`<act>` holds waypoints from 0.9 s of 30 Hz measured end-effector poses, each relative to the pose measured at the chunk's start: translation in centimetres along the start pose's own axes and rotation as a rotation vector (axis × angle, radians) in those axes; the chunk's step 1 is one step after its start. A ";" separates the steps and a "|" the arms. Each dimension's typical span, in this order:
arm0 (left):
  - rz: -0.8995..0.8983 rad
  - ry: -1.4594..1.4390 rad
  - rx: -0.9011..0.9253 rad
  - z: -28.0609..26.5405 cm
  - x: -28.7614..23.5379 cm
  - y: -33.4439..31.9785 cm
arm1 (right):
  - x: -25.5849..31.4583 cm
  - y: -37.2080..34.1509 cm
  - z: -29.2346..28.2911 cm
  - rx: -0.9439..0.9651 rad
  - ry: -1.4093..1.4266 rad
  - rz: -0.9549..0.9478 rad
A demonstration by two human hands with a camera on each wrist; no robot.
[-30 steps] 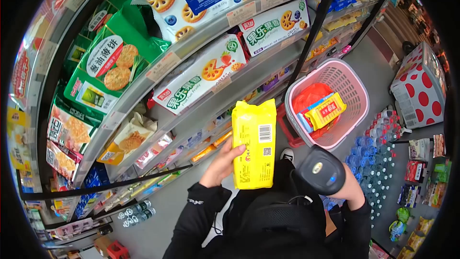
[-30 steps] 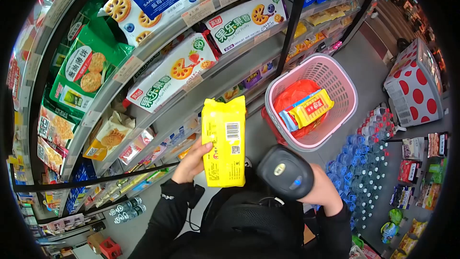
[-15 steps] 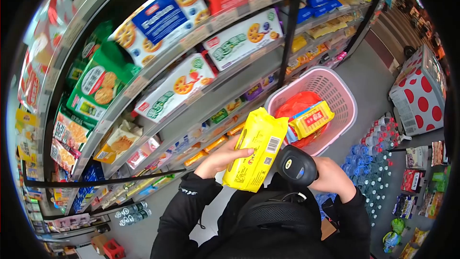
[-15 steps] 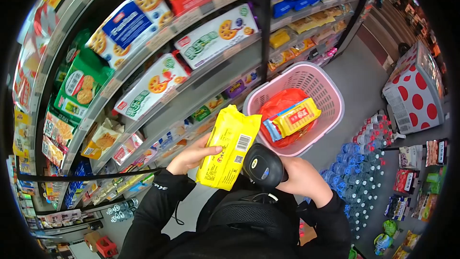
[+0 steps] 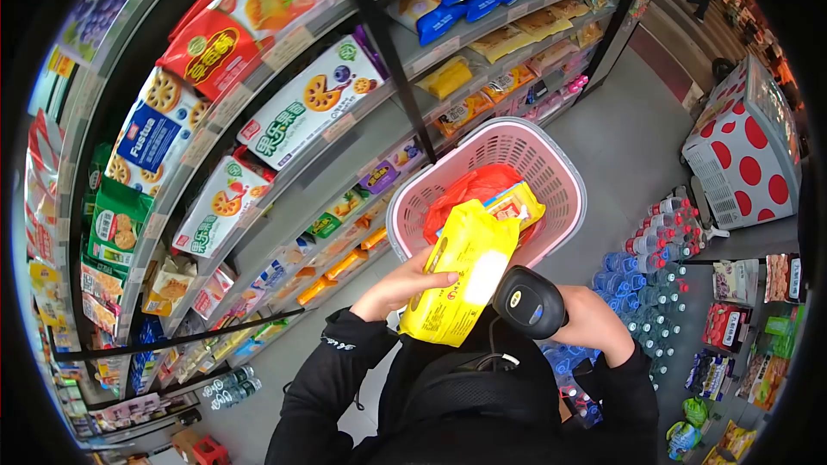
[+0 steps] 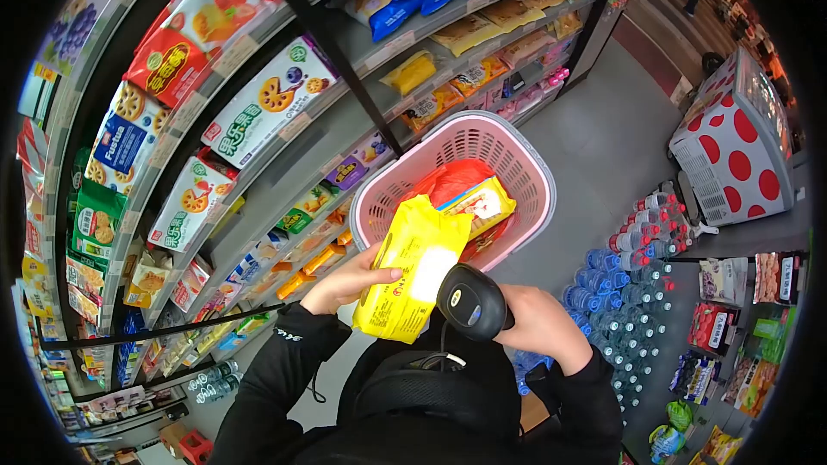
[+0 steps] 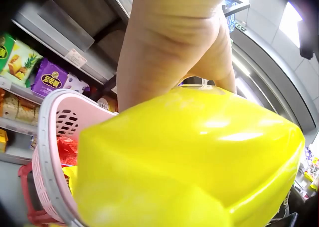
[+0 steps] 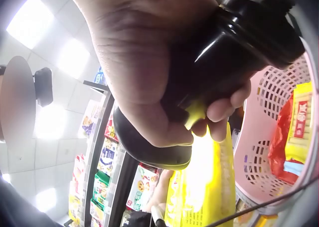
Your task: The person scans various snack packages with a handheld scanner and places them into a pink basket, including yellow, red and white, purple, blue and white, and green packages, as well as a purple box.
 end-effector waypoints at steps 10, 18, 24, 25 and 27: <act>-0.073 0.003 -0.033 2.6 0.3 3.7 | -4.8 -0.1 -2.8 0.018 0.038 0.046; -0.089 -0.070 -0.153 1.4 2.1 4.7 | -7.8 0.8 -2.1 0.073 0.183 0.109; -0.057 -0.050 -0.165 1.0 1.7 5.7 | -7.7 1.5 -3.3 0.056 0.195 0.114; -0.055 -0.028 -0.171 0.9 1.5 5.9 | -7.9 1.5 -3.5 0.059 0.170 0.135; -0.053 -0.007 -0.179 0.7 1.4 6.0 | -8.1 1.6 -3.7 0.064 0.156 0.138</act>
Point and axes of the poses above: each hand's wrist, its own y-axis towards the middle knuckle, its own z-axis out of the palm, x = y × z, the point moved 9 cm from there along y, towards the middle knuckle, and after that the axes turned 7 degrees about -x, right-handed, at the moved point
